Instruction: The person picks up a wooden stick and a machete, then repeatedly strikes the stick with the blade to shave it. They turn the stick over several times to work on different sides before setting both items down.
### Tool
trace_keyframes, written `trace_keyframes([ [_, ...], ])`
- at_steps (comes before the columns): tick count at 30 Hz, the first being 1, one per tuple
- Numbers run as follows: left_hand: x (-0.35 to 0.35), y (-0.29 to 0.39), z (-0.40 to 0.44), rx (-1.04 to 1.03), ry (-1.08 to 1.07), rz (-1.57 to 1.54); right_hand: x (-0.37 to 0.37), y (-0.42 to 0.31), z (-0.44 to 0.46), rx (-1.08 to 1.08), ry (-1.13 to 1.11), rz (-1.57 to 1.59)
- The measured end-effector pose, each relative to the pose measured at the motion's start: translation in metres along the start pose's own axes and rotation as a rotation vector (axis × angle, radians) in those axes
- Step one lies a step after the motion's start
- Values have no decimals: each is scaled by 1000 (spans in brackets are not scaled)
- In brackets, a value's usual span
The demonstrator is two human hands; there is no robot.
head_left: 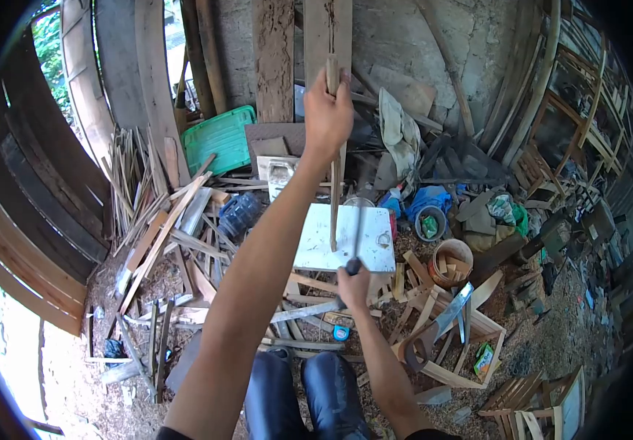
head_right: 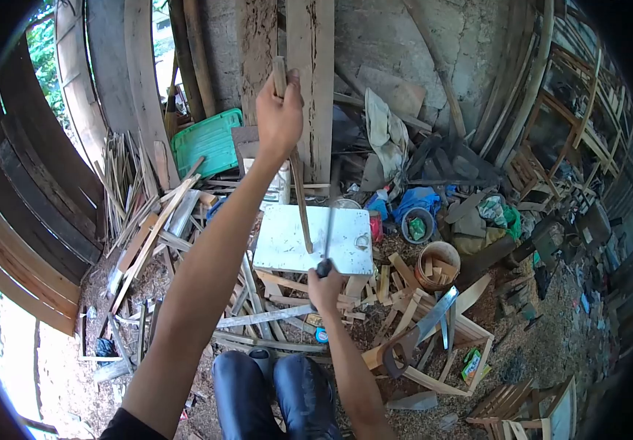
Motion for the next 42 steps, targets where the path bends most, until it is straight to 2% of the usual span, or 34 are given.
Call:
trace_keyframes([
  [1,0,-2,-1,-1,-3,-4,-23,36,-8,-331,-205,125],
  [2,4,-4,0,-8,16,-11,-31,49,-19,-482,-366,75],
  [4,6,3,3,-33,24,-15,-20,22,-12,-365,-336,-184],
  [5,8,3,2,-27,31,-12,-17,14,-8,-353,-335,-184],
  [7,6,2,-2,-7,29,-12,-19,10,-14,-454,-387,71],
  [8,6,2,-2,-18,30,-9,-18,12,-9,-452,-389,67],
  [10,7,4,-2,-22,31,1,3,-37,8,-35,-165,-19],
  [11,6,6,-3,-28,31,-4,7,-50,8,-6,-152,154],
  [12,6,7,-3,-36,28,-10,14,-73,4,18,-119,164],
  [14,7,1,0,-24,22,-8,6,-39,2,154,59,137],
  [16,10,-3,-1,-17,23,-8,-34,39,-7,-286,-258,-37],
  [17,13,-5,0,-13,29,-10,-35,61,-19,-451,-302,61],
  [18,17,-5,2,-8,35,-10,-32,53,-21,-446,-301,61],
  [20,24,-2,8,-45,52,-19,-36,42,-20,-454,-338,349],
  [22,21,-7,-3,-43,59,-38,-31,24,-16,-439,-416,325],
  [24,21,-8,0,-32,49,-51,-11,-26,-12,-348,-312,207],
  [26,21,-12,1,-16,48,-60,4,-43,7,-71,-169,119],
  [27,20,-14,1,-17,41,-68,13,-73,2,-78,-127,160],
  [28,20,-14,4,-24,32,-76,17,-69,5,45,-52,148],
  [30,26,-15,3,-14,49,-61,-2,-25,-6,155,57,3],
  [31,28,-13,3,-14,64,-55,-30,53,-10,-218,-155,-111],
  [32,29,-12,7,-30,66,-61,-30,46,-18,-112,-192,-190],
  [34,30,-19,6,2,46,-100,-33,51,-21,-324,-315,-153],
  [36,30,-23,-3,18,77,-91,-43,49,-31,-500,-421,414],
  [37,28,-23,-2,11,58,-86,-44,40,-31,-592,-477,562],
  [38,29,-21,3,-6,52,-78,-37,23,-23,-580,-479,553],
  [40,24,-15,2,-13,63,-54,-12,-28,-8,-337,-362,379],
  [42,19,-11,1,-14,71,-26,6,-77,2,-128,-223,422],
])
Point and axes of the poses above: each hand's wrist, its own z-axis towards the middle knuckle, its own x-axis out of the back of the hand, y = z × x, the point moved 10 cm from there along z, towards the middle knuckle, and after that the axes turned 15 degrees about -y, right-handed, at the moved point
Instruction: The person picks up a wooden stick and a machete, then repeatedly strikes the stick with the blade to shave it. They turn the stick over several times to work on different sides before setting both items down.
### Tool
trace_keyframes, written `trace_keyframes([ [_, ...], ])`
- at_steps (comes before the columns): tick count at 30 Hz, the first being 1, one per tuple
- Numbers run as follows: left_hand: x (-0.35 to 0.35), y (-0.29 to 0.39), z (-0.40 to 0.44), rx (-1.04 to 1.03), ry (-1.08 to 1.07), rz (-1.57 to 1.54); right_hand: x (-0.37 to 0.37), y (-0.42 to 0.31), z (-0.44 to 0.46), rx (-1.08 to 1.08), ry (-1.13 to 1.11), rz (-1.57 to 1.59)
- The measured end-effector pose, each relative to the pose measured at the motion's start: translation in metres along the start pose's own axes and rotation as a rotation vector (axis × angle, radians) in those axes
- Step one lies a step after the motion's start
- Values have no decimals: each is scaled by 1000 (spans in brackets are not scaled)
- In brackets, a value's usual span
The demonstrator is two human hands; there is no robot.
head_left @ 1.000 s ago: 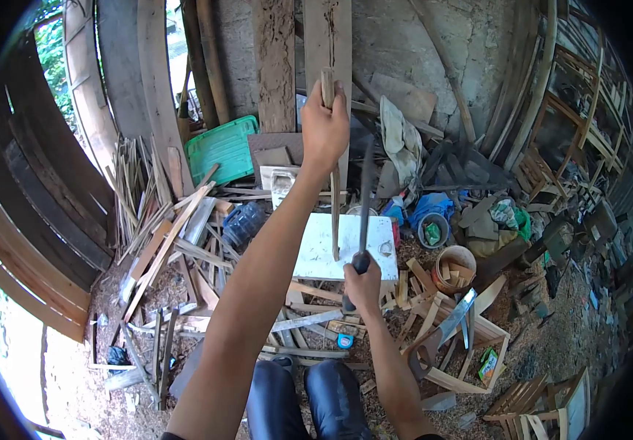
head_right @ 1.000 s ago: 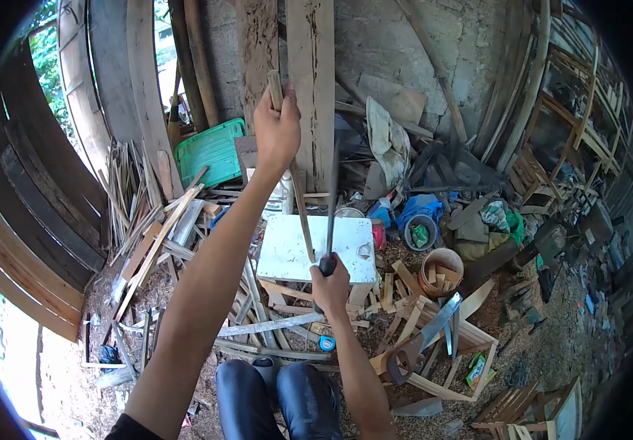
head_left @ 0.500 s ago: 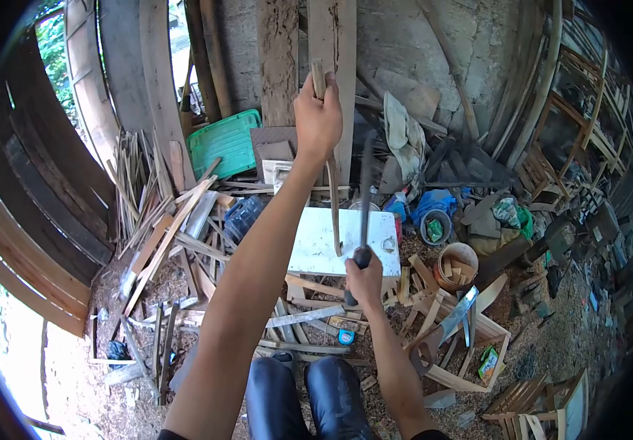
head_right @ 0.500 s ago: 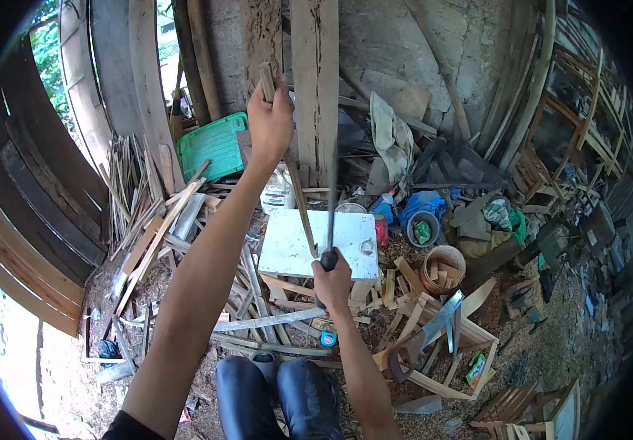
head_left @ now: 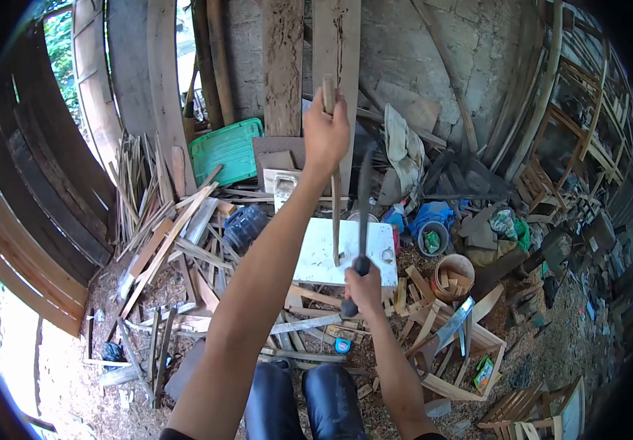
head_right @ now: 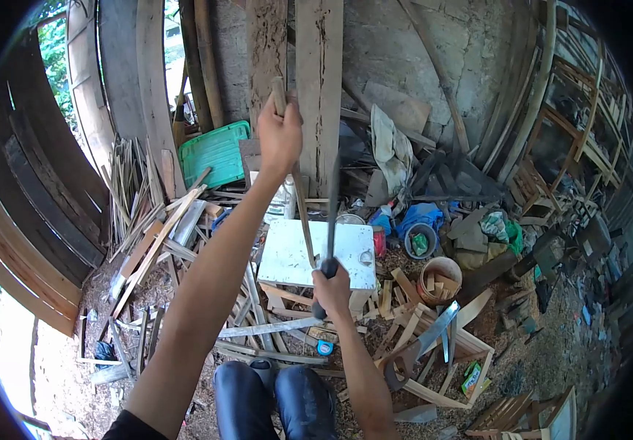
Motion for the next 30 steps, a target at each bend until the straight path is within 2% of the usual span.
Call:
trace_keyframes([
  [2,-4,3,1,-16,-16,1,15,-12,5,240,167,-169],
  [4,-5,0,-1,-20,-30,1,18,51,10,316,255,-397],
  [5,-4,0,-1,3,-37,-35,8,58,-3,344,243,-692],
  [6,-4,2,1,19,-40,-72,9,55,-11,351,246,-694],
  [8,-4,2,1,-16,-18,-36,10,117,-8,-347,-3,-436],
  [9,0,6,-1,-35,15,-1,13,116,-2,-343,-7,-444],
  [11,0,0,-8,8,-15,-23,9,133,-5,-375,-82,-148],
  [14,3,4,-4,-2,-6,-24,6,88,3,-370,-163,-7],
  [18,7,3,-4,4,2,-22,13,-35,-1,234,114,-300],
  [20,11,3,-2,-15,18,0,11,-36,-15,340,280,-346],
  [22,14,3,0,-44,29,12,10,60,-5,195,231,-693],
  [24,14,-4,1,-29,6,-11,28,155,-8,-59,150,-784],
  [25,12,1,3,-42,-1,-10,25,135,-10,-49,158,-777],
  [27,13,1,-4,-41,22,-47,17,163,-27,-500,-52,-84],
  [28,10,-4,-17,-16,13,-55,24,181,-20,-469,-108,-77],
  [30,6,5,-7,-57,-6,-49,35,166,-16,-425,-71,-275],
])
Point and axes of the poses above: each hand's wrist, its own z-axis towards the middle knuckle, its own x-axis out of the back of the hand, y = z × x, the point moved 10 cm from there along z, towards the middle knuckle, and after that the axes turned 15 degrees about -y, right-handed, at the moved point
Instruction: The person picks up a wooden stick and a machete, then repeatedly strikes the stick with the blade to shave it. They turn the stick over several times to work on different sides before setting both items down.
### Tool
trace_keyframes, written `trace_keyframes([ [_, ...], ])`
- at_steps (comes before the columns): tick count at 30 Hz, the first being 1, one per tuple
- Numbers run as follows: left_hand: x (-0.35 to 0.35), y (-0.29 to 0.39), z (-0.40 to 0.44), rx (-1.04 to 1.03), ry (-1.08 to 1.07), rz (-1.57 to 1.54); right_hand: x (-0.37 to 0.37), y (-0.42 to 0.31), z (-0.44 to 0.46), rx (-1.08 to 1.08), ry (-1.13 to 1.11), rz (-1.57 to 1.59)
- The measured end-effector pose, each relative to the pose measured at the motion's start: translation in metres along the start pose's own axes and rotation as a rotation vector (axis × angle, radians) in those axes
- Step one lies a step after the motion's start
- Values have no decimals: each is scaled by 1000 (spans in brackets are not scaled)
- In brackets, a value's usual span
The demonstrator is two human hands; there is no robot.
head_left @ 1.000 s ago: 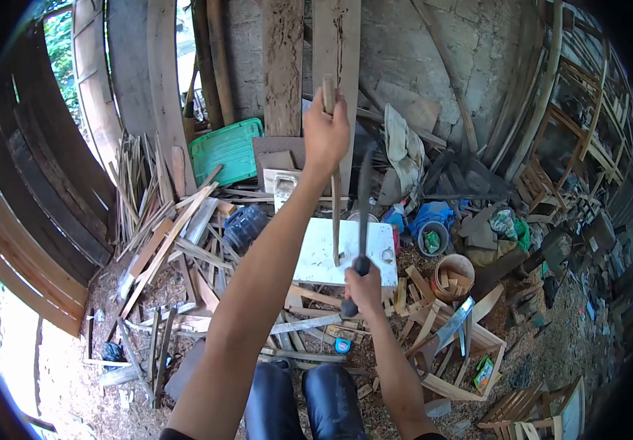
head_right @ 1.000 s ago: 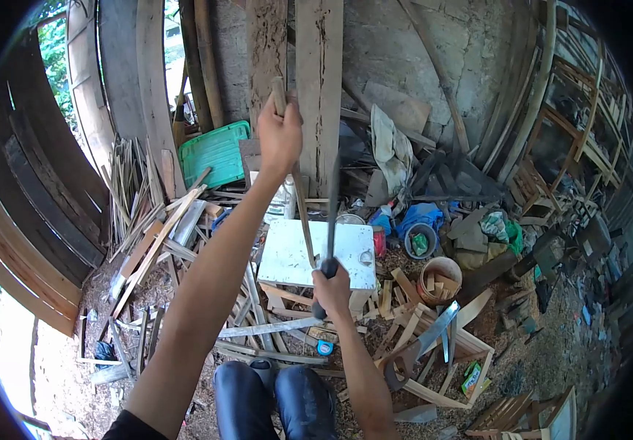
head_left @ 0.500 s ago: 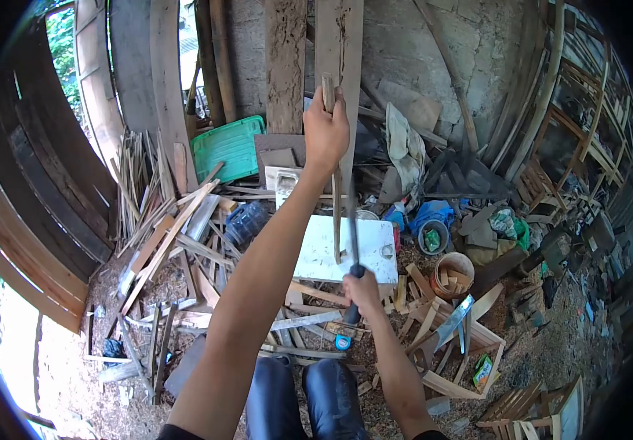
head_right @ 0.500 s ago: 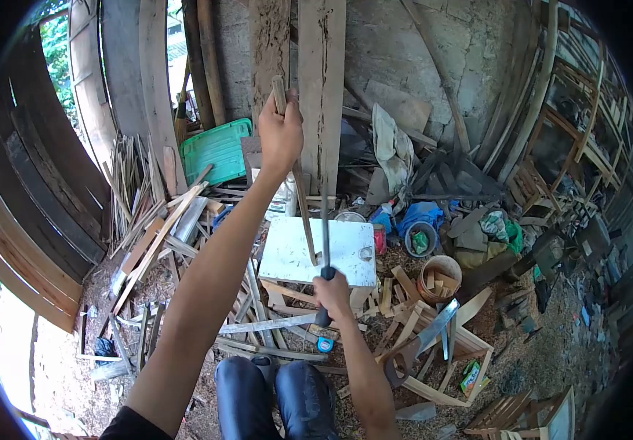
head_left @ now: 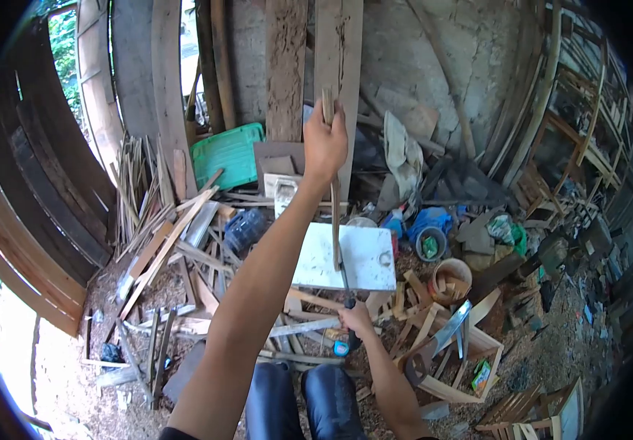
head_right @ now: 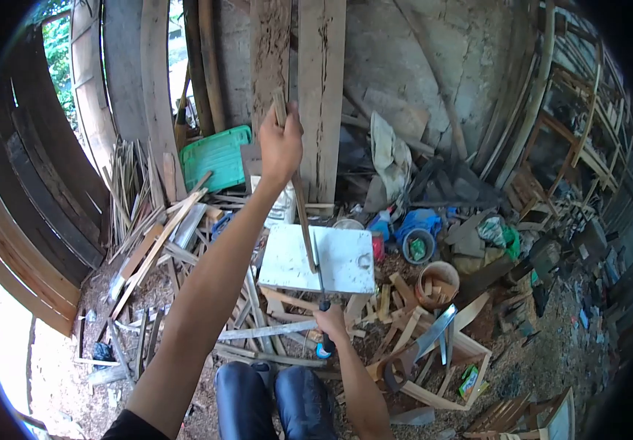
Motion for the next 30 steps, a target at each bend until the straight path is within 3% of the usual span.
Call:
trace_keyframes([
  [2,-3,0,1,-8,4,24,6,-47,-29,-9,39,-74],
  [6,-7,-1,0,54,-28,16,9,-105,-45,182,42,83],
  [8,-6,-4,-1,86,-45,28,20,-134,-56,419,211,8],
  [9,-4,-2,0,59,-35,41,14,-128,-51,423,205,13],
  [12,-2,2,-3,23,-20,29,6,-86,-42,497,459,-359],
  [14,-1,4,-3,2,-8,-1,-7,6,1,119,171,-187],
  [18,-2,4,-3,56,-49,18,-6,-10,-11,6,-57,7],
  [21,-13,-16,0,170,-149,15,11,-90,-47,155,5,7],
  [24,-31,-4,-10,67,-287,219,39,-153,-51,362,213,-233],
  [26,-40,-12,-18,102,-396,194,48,-204,-66,524,292,-218],
  [29,-50,15,-24,29,-454,264,48,-264,-63,812,210,-129],
  [30,-59,16,-27,106,-583,330,45,-279,-71,833,167,-55],
])
Point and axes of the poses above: each hand's wrist, its own z-axis towards the middle knuckle, its own x-axis out of the back of the hand, y = z × x, the point moved 10 cm from there along z, towards the middle knuckle, and after that the axes turned 15 degrees about -y, right-handed, at the moved point
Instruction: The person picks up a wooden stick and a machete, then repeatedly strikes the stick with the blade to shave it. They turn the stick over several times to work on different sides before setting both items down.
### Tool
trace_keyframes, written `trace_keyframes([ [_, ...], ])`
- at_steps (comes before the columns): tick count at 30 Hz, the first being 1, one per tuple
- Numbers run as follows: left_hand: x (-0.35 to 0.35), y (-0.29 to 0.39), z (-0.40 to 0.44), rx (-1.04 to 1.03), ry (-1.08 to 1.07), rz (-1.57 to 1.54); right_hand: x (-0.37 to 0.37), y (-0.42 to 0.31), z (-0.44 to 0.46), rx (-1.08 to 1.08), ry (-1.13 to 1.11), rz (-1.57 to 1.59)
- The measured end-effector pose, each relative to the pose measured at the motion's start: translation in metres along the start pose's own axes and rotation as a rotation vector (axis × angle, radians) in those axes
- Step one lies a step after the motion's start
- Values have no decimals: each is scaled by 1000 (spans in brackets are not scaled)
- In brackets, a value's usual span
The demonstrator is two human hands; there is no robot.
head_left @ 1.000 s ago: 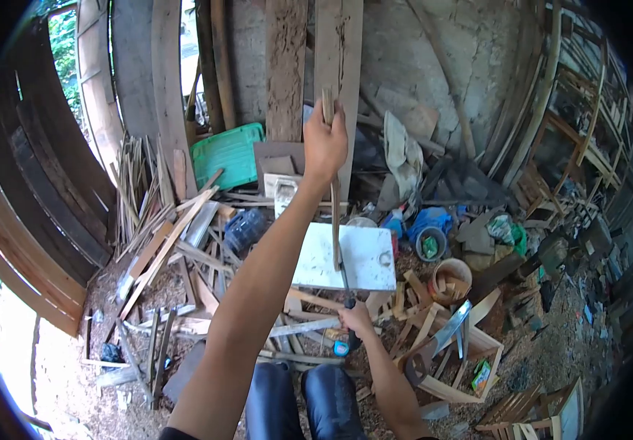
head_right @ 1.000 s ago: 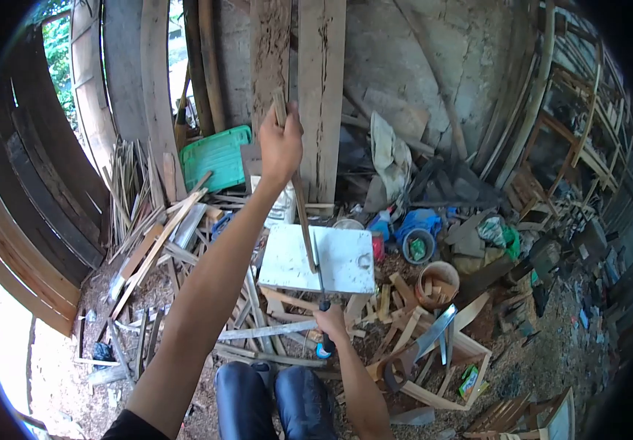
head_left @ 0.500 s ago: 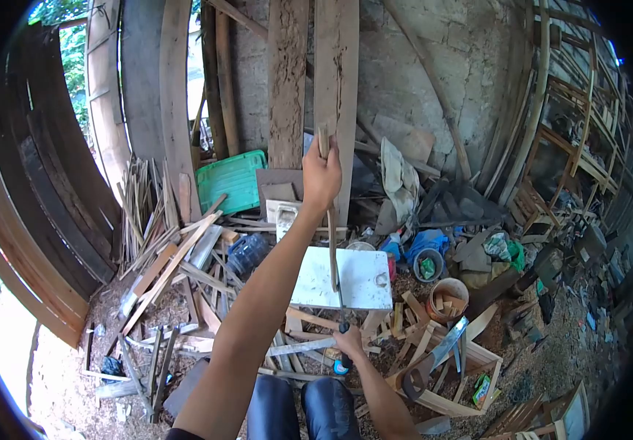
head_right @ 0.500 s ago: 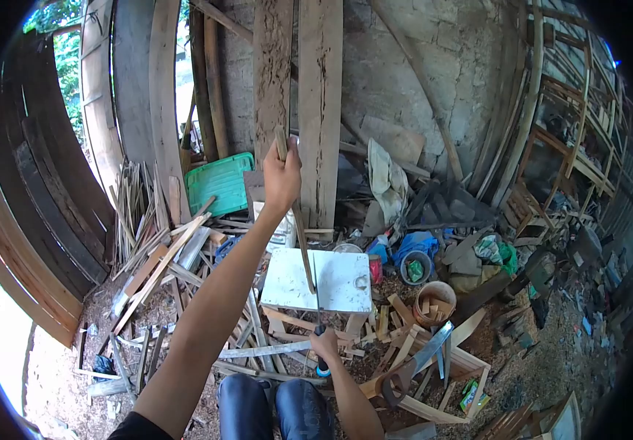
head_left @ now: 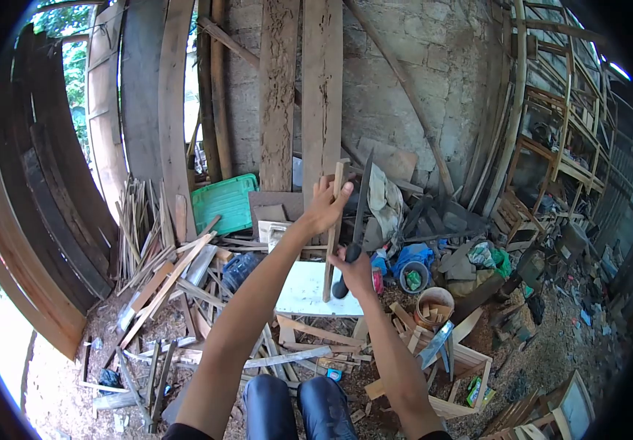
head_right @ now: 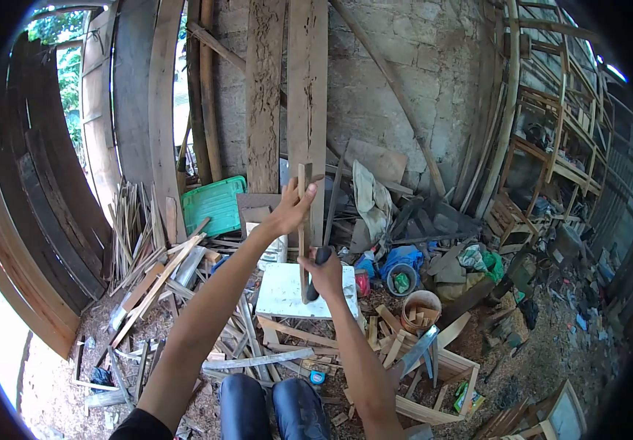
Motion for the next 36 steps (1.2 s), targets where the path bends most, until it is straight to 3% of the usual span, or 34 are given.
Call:
trace_keyframes([
  [1,-9,-3,0,75,-133,52,1,4,9,31,17,5],
  [5,-14,-1,-9,139,-286,117,-6,-21,9,58,42,-56],
  [9,-12,-18,-53,126,-196,7,-13,-24,7,83,46,93],
  [11,-19,-67,-94,248,-254,6,-7,-19,6,53,102,173],
  [12,-17,-65,-128,427,-378,-42,-2,-15,5,35,136,216],
  [13,-32,-145,-154,492,-376,125,3,-12,3,17,172,255],
  [16,-46,-248,-226,437,-305,84,14,-8,8,28,241,420],
  [18,-37,-247,-257,555,-203,-210,16,-1,9,-65,260,553],
  [19,-26,-231,-261,558,-201,-206,18,0,9,-70,284,608],
  [21,-13,-197,-268,513,-116,-673,21,3,2,-85,315,666],
  [25,25,-173,-258,405,114,-815,22,24,-9,-227,379,786],
  [27,43,-173,-250,369,197,-767,21,38,-14,-311,368,848],
  [29,69,-168,-240,268,352,-675,10,72,-20,-494,221,877],
  [30,75,-162,-231,262,345,-672,10,88,-23,-479,127,854],
  [32,100,-145,-223,286,487,-671,10,128,-48,-679,-76,730],
  [34,116,-131,-206,248,518,-658,15,157,-78,-865,-193,349],
  [36,132,-121,-194,279,550,-406,3,166,-105,-927,-269,413],
])
Point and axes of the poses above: each hand's wrist, its own z-axis towards the middle knuckle, its own x-axis out of the back of the hand, y = z × x, the point moved 10 cm from there along z, towards the middle knuckle, and after that the axes turned 15 degrees about -y, right-handed, at the moved point
